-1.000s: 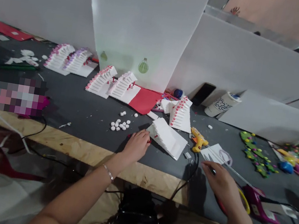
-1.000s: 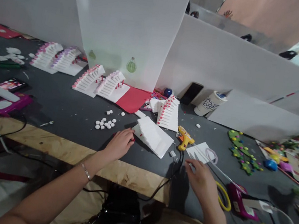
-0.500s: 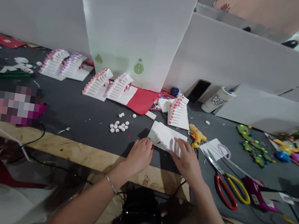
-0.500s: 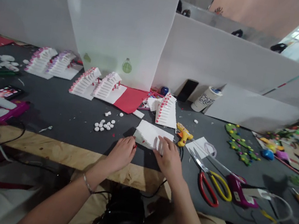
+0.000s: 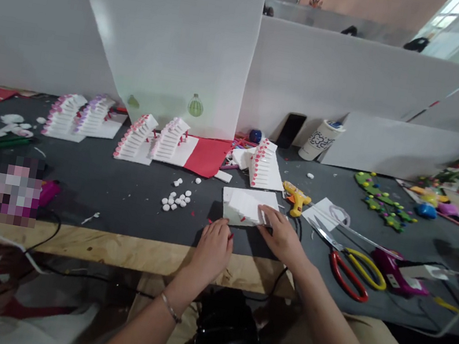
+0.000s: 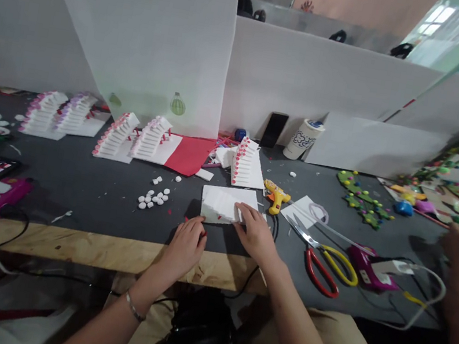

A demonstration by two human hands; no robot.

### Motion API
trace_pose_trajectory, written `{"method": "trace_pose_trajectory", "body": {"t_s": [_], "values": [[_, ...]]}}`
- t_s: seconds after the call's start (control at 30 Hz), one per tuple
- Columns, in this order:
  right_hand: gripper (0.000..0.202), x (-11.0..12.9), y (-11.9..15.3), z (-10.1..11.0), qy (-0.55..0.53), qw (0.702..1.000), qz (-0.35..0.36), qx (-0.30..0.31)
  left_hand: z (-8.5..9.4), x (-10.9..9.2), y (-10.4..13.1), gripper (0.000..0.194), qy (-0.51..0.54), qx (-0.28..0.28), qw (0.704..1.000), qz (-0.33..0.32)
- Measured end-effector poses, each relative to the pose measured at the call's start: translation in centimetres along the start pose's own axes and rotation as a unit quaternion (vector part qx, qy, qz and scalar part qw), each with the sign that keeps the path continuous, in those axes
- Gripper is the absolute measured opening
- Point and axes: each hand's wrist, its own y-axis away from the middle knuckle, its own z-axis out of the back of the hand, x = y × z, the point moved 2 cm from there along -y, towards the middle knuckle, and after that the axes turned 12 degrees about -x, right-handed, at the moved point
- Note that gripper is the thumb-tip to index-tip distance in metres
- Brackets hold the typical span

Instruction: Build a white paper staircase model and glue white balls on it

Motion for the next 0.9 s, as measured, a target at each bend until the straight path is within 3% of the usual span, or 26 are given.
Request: {"method": "trace_pose_trajectory", "body": {"t_s": [0.2,0.4,0.6,0.7,0.9], "values": [[0.046,-0.3,0.5,1.1,-0.001,1.000,-0.003,-0.006,-0.3,0.7,0.4,0.009,0.066,-0.049,0.996,0.021],[0.025,-2.7,2.2,5.0,0.085,0.995,-0.023,-0.039,0.5,0.8,0.1,0.009,0.112,-0.072,0.990,0.052],[0.043,-6.2,4.4,8.6,0.187,0.980,-0.056,-0.049,0.6,0.5,0.2,0.008,0.102,-0.058,0.990,0.073],[0.036,-8.9,6.2,9.2,0.271,0.959,-0.055,-0.054,0.3,0.6,0.3,0.012,0.102,-0.062,0.990,0.069],[0.040,-12.5,8.4,8.2,0.334,0.935,-0.115,0.015,-0.2,0.9,0.6,0.011,0.123,-0.087,0.987,0.063]]}}
